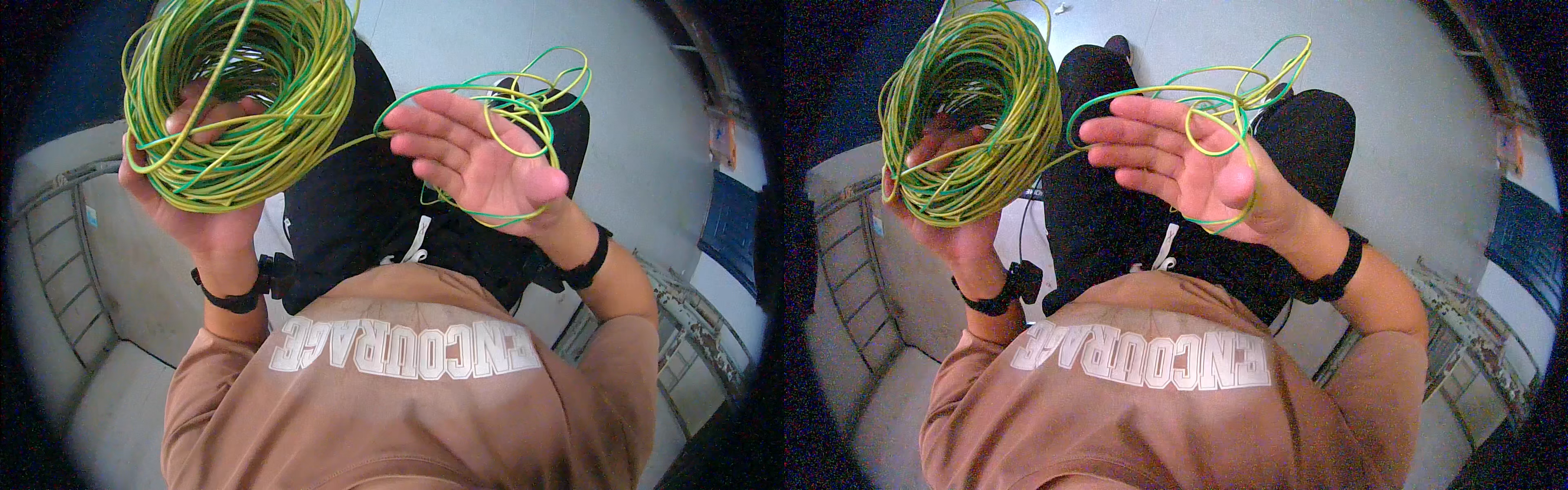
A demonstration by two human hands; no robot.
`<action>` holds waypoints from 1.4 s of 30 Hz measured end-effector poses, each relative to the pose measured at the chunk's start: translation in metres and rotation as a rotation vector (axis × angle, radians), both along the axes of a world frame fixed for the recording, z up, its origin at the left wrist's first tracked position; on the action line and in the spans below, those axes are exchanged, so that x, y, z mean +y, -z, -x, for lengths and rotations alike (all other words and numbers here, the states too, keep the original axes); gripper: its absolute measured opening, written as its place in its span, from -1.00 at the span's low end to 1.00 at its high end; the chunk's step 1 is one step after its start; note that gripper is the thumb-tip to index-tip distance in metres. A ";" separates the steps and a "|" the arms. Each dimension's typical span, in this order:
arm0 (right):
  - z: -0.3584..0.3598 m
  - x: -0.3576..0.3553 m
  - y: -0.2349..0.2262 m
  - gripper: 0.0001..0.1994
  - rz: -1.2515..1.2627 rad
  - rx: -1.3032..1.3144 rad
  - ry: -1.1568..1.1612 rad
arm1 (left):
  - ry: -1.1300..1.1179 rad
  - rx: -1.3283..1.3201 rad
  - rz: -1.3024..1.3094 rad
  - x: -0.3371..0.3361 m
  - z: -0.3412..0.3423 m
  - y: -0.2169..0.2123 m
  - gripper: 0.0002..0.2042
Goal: The person is coiling a long bundle of green and yellow ground wires.
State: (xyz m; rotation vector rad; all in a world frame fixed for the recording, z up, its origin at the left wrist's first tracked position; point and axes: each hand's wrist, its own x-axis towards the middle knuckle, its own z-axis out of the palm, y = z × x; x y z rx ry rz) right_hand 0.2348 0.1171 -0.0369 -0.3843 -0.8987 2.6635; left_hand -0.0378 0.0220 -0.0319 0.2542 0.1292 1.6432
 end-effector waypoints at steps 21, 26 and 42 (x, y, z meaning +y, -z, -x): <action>0.006 -0.008 -0.016 -0.24 -0.562 0.128 -0.019 | -0.060 0.188 0.148 0.004 -0.029 -0.001 -0.50; 0.008 -0.001 -0.023 0.11 -0.228 0.150 0.110 | -0.093 0.263 0.282 0.007 -0.033 -0.004 -0.54; 0.029 0.001 -0.020 0.31 -0.202 0.343 0.263 | -0.255 0.790 0.498 0.028 -0.052 0.006 -0.58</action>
